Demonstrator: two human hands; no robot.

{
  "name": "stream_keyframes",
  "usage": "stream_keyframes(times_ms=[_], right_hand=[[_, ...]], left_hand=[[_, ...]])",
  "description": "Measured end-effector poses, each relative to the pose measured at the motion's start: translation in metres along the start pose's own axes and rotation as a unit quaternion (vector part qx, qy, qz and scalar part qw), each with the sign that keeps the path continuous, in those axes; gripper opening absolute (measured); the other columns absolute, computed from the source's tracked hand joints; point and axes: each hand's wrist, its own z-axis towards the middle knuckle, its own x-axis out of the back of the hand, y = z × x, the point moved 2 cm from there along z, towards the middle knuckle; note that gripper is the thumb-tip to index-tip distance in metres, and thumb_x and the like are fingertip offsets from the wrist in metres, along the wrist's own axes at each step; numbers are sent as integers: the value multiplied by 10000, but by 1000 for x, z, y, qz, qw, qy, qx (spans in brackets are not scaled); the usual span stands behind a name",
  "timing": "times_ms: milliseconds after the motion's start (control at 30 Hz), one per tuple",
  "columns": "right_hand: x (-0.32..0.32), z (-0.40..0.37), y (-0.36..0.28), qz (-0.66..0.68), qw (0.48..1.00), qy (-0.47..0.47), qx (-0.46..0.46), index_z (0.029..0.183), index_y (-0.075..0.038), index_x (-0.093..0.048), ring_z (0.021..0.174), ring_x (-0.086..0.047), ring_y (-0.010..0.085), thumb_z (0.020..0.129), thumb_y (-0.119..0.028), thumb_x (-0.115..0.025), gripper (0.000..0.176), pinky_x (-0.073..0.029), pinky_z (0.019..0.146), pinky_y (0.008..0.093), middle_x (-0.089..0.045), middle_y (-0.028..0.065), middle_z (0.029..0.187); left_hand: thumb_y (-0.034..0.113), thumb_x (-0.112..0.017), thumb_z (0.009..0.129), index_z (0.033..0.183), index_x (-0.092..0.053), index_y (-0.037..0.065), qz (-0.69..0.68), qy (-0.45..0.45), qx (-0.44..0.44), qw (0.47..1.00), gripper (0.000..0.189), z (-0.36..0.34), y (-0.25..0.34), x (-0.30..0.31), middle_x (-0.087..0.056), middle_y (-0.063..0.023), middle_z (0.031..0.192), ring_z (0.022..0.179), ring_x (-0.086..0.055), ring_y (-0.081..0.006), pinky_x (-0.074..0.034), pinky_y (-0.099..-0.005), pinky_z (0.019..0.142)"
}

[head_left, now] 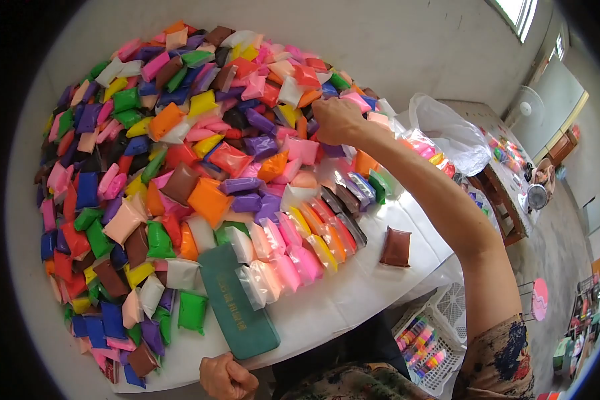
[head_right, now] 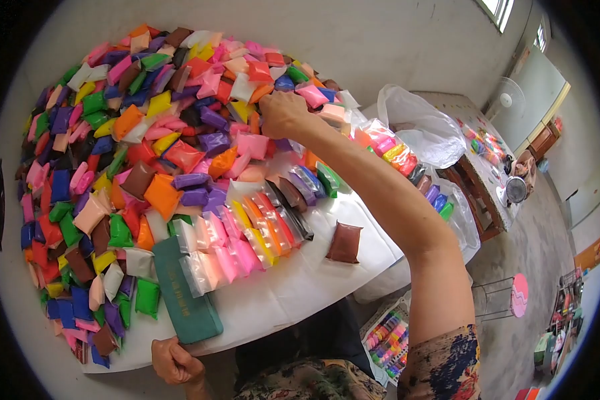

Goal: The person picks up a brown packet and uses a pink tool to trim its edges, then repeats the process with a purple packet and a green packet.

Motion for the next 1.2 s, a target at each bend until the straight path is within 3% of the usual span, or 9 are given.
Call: stream_keyframes(times_ms=[167,367,400,500,633,800,900,1100,1200], right_hand=[[-4,-1,3,-8,999,-28,36,913,-35,-668,903,-677,363,705,-95,-655,217,-519,736,468,-699,170,896],[9,-23,-1,82,989,-92,81,877,-52,-693,841,-678,333,716,-165,-709,197,-526,736,438,-700,123,852],[18,-22,4,102,989,-48,95,875,-53,-693,841,-682,308,706,-216,-751,242,-531,738,420,-705,108,852],[45,-39,24,-5,1000,13,-3,867,-50,-698,856,-687,293,701,-265,-781,285,-532,743,420,-713,101,869],[45,-50,35,-91,976,-186,-59,914,-85,-733,926,-690,300,640,-364,-843,406,-536,776,428,-724,104,929],[21,-57,27,-73,986,-147,-3,943,-46,-740,927,-708,305,560,-320,-867,488,-554,779,404,-736,141,952],[12,-58,20,-69,986,-149,-25,924,-25,-740,934,-703,314,597,-297,-838,437,-556,789,407,-734,145,971],[-26,-48,27,-71,996,56,23,933,31,-692,925,-685,375,670,-306,-808,443,-545,799,437,-713,175,934],[-14,-41,26,15,997,65,25,945,58,-666,910,-679,384,694,-265,-776,424,-541,785,427,-705,204,941]], left_hand=[[-10,-471,847,779,-589,-63,-12,5,-11,1000,146,0,-1,-1,-558,-145,669,548,-490,-279,-372,-378,505],[-15,-477,852,767,-575,-61,-2,2,-16,1000,138,2,2,-2,-551,-142,674,553,-487,-281,-364,-380,499],[-15,-479,854,766,-572,-59,2,-2,-12,1000,136,2,2,-1,-548,-140,674,553,-484,-280,-359,-381,496],[-13,-480,862,765,-567,-53,15,0,-16,1000,136,1,3,-2,-531,-134,670,550,-470,-273,-345,-382,492],[-15,-465,877,765,-568,-49,10,6,-12,1000,156,-1,1,-3,-519,-127,673,549,-457,-260,-334,-375,491],[-19,-457,884,771,-575,-51,2,5,-13,1000,166,1,3,-3,-510,-124,669,553,-456,-252,-327,-369,489],[-16,-459,884,773,-576,-52,-3,11,-14,1000,165,0,1,-4,-503,-122,665,552,-454,-251,-323,-369,489],[-23,-466,882,770,-573,-55,-1,13,-27,1000,158,2,1,-6,-488,-118,656,546,-449,-251,-316,-370,488],[-23,-469,880,767,-573,-54,5,22,-26,999,156,0,0,-7,-484,-117,655,545,-447,-253,-316,-373,488]])
